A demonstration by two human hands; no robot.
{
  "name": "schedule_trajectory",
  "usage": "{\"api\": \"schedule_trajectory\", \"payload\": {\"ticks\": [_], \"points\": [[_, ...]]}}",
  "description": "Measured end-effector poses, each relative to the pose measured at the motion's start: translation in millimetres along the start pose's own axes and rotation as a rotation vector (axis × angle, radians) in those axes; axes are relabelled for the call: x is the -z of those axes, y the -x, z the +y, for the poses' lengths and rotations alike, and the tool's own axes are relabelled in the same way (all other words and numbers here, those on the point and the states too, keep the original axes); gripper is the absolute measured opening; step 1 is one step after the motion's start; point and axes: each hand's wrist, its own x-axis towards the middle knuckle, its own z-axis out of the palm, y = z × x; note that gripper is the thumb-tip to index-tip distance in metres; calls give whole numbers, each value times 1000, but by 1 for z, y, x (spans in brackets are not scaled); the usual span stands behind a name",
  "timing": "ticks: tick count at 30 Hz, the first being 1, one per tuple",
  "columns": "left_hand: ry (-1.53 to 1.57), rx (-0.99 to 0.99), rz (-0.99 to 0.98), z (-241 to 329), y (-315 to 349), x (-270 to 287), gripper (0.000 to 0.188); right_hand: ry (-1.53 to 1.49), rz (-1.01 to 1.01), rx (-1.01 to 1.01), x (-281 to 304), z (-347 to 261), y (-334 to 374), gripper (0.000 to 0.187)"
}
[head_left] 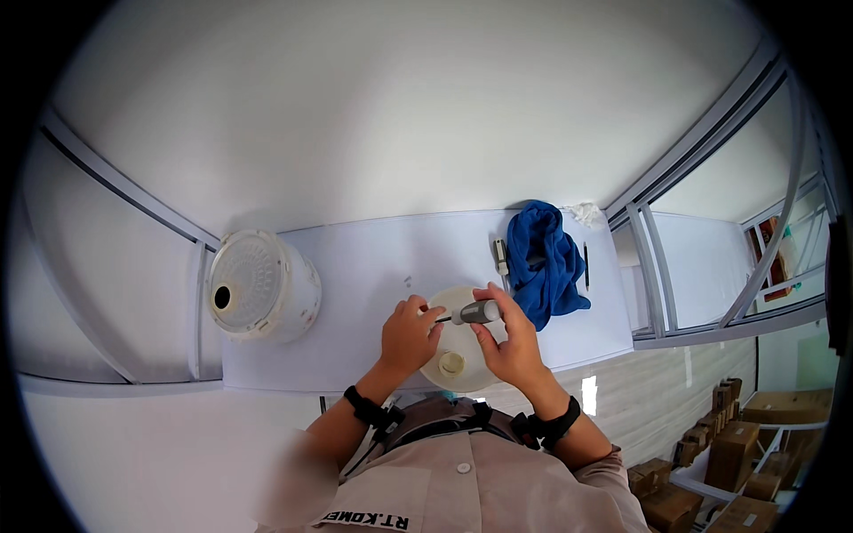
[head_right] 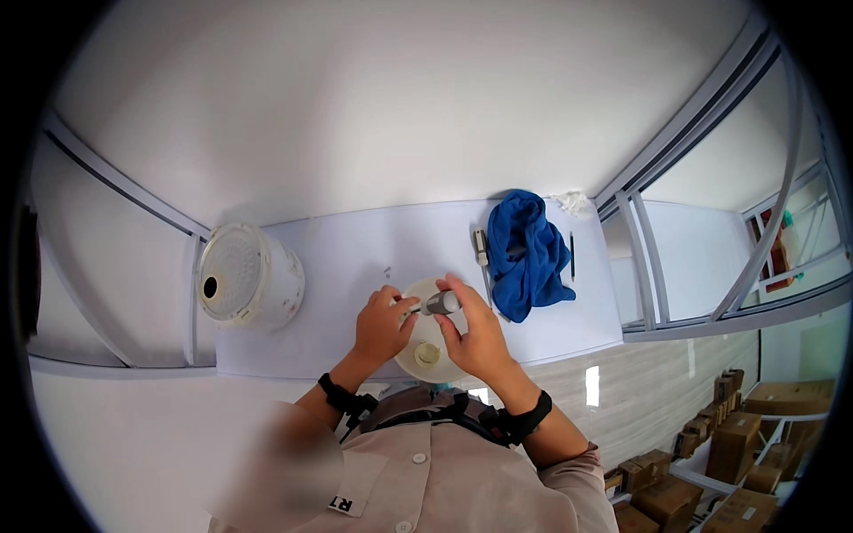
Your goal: The person wipes the exterior of a white cylindrical appliance with a blue cloth, then opens its lid. Using a screwdriver, they pry and unscrew fasteners to separate the lid from the main body and remove internal components.
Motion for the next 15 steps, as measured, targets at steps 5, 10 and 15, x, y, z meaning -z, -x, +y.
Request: {"api": "schedule_trajectory", "payload": {"ticks": [5,10,15], "points": [[71,-41,-35,-20,-1,-22,12,81,-13,19,1,-8,-7,62],[85,-60,-109,-28,-3,-18,10,44,-57,31,7,5,-3,58],[25,-65,-160,-31,-8,-18,8,16,-92,61,5,-12,-13,58]]}}
